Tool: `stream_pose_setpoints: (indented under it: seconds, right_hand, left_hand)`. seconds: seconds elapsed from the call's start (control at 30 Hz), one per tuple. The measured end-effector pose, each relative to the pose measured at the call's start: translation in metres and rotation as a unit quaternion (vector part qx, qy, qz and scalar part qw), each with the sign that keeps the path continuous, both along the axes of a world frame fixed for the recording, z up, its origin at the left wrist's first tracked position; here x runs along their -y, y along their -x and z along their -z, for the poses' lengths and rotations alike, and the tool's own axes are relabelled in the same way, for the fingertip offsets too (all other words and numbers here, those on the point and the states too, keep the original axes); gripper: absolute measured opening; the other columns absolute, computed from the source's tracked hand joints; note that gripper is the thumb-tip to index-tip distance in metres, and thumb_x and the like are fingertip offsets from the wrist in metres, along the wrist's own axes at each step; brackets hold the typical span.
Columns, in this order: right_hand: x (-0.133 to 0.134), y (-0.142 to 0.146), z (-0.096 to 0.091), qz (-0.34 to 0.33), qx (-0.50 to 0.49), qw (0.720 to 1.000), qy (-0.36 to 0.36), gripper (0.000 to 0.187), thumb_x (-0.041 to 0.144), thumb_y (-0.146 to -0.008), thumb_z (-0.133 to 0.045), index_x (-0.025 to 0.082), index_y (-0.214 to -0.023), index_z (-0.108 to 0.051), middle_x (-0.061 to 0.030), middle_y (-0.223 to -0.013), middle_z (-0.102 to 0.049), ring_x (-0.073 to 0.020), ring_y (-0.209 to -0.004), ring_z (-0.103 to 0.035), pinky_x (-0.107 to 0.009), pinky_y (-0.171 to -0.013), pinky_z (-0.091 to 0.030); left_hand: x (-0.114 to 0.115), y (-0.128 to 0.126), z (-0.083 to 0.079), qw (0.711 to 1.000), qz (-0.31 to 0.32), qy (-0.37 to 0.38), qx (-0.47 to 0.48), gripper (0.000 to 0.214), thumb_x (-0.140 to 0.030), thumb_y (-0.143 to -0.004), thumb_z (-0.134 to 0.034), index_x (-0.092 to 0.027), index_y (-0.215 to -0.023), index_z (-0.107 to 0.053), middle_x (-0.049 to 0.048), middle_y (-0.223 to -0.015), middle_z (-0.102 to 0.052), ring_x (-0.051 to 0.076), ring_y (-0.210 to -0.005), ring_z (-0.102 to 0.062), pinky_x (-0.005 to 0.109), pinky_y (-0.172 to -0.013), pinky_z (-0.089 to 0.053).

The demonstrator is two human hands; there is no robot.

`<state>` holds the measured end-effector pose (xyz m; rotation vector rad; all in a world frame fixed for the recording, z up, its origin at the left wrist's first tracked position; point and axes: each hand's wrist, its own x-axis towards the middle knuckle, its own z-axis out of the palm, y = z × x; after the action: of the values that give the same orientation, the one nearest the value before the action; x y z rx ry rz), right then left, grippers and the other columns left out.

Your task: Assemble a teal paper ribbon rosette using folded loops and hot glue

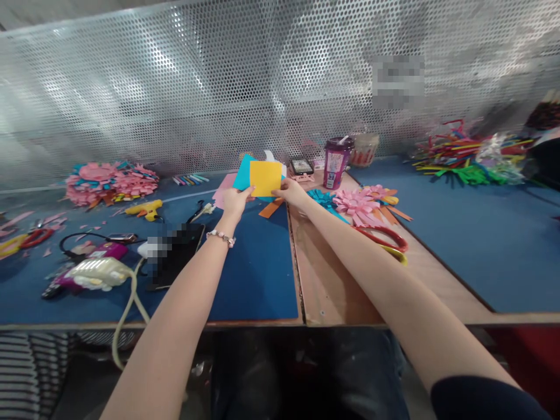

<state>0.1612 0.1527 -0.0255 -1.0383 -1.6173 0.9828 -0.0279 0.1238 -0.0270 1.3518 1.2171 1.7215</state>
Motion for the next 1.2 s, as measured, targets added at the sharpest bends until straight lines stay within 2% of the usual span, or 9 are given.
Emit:
stream_pose_setpoints:
  seconds: [0.27, 0.4, 0.47, 0.57, 0.63, 0.7, 0.87, 1.03, 1.2]
  right_hand:
    - [0.000, -0.010, -0.022, 0.096, -0.022, 0.993, -0.063, 0.021, 0.034, -0.085, -0.059, 0.015, -0.076, -0.059, 0.0013, -0.072, -0.060, -0.0124, -0.069, -0.057, -0.023, -0.059, -0.045]
    - [-0.003, -0.014, -0.032, 0.128, -0.017, 0.989, -0.076, 0.034, 0.046, -0.089, -0.045, 0.015, -0.089, -0.059, -0.0040, -0.083, -0.062, -0.0146, -0.077, -0.060, -0.024, -0.064, -0.047]
    - [-0.003, -0.015, -0.032, 0.126, 0.006, 0.989, -0.078, 0.040, 0.047, -0.086, -0.047, 0.013, -0.102, -0.058, -0.0071, -0.090, -0.063, -0.0168, -0.081, -0.061, -0.028, -0.070, -0.049]
    - [0.002, -0.014, -0.025, 0.126, 0.059, 0.986, -0.092, 0.072, 0.042, -0.069, -0.070, 0.009, -0.128, -0.046, -0.0138, -0.110, -0.059, -0.0250, -0.101, -0.058, -0.039, -0.087, -0.047]
    - [0.008, -0.011, -0.020, 0.132, 0.090, 0.981, -0.107, 0.104, 0.036, -0.054, -0.080, 0.009, -0.141, -0.032, -0.0189, -0.127, -0.049, -0.0332, -0.121, -0.045, -0.048, -0.100, -0.036]
    - [0.016, -0.006, -0.015, 0.142, 0.136, 0.973, -0.123, 0.122, 0.033, -0.047, -0.083, 0.010, -0.148, -0.019, -0.0221, -0.138, -0.038, -0.0390, -0.131, -0.031, -0.053, -0.106, -0.027]
    - [0.028, 0.008, -0.012, 0.178, 0.236, 0.945, -0.141, 0.122, 0.022, -0.053, -0.076, 0.016, -0.152, -0.004, -0.0201, -0.140, -0.034, -0.0412, -0.131, -0.030, -0.055, -0.105, -0.026]
    - [0.025, 0.013, -0.017, 0.198, 0.245, 0.944, -0.096, 0.127, 0.020, -0.051, -0.076, 0.025, -0.151, 0.001, -0.0172, -0.138, -0.034, -0.0418, -0.129, -0.032, -0.056, -0.101, -0.031]
    - [0.016, 0.013, -0.015, 0.199, 0.260, 0.942, -0.067, 0.133, 0.020, -0.045, -0.079, 0.024, -0.150, 0.001, -0.0166, -0.137, -0.033, -0.0399, -0.129, -0.033, -0.054, -0.103, -0.030]
  left_hand:
    - [-0.001, 0.001, 0.001, 0.999, 0.020, 0.016, -0.034, 0.037, -0.035, -0.054, -0.085, -0.009, -0.077, -0.073, 0.0113, -0.079, -0.073, 0.028, -0.069, -0.072, 0.035, -0.062, -0.059]
    - [0.000, -0.001, -0.001, 0.999, 0.013, 0.016, -0.033, 0.036, -0.036, -0.054, -0.085, -0.009, -0.075, -0.072, 0.0095, -0.073, -0.072, 0.027, -0.069, -0.071, 0.032, -0.060, -0.059]
    - [0.002, -0.001, -0.002, 1.000, 0.007, 0.012, -0.028, 0.036, -0.036, -0.056, -0.084, -0.010, -0.077, -0.072, 0.0086, -0.074, -0.072, 0.026, -0.069, -0.071, 0.031, -0.060, -0.059]
    - [0.003, -0.001, -0.003, 1.000, -0.003, 0.009, -0.020, 0.036, -0.035, -0.057, -0.083, -0.010, -0.080, -0.072, 0.0077, -0.074, -0.072, 0.025, -0.068, -0.071, 0.030, -0.058, -0.059]
    - [0.003, -0.002, -0.004, 1.000, -0.011, 0.010, -0.014, 0.036, -0.035, -0.057, -0.083, -0.010, -0.080, -0.071, 0.0073, -0.072, -0.072, 0.025, -0.067, -0.071, 0.029, -0.057, -0.059]
    - [0.003, -0.002, -0.003, 1.000, -0.015, 0.009, -0.009, 0.036, -0.035, -0.058, -0.083, -0.010, -0.080, -0.070, 0.0072, -0.072, -0.071, 0.025, -0.066, -0.071, 0.029, -0.056, -0.059]
    - [0.005, -0.005, -0.003, 1.000, -0.001, 0.007, -0.009, 0.039, -0.037, -0.057, -0.084, -0.009, -0.079, -0.070, 0.0091, -0.074, -0.072, 0.024, -0.065, -0.071, 0.029, -0.055, -0.059]
    - [0.006, -0.005, -0.005, 1.000, 0.012, 0.004, -0.018, 0.042, -0.034, -0.059, -0.083, -0.009, -0.090, -0.071, 0.0106, -0.081, -0.074, 0.024, -0.067, -0.072, 0.027, -0.054, -0.059]
    - [0.004, -0.004, -0.004, 0.999, 0.021, 0.012, -0.038, 0.036, -0.035, -0.059, -0.082, -0.007, -0.081, -0.073, 0.0130, -0.082, -0.074, 0.026, -0.066, -0.072, 0.031, -0.056, -0.059]
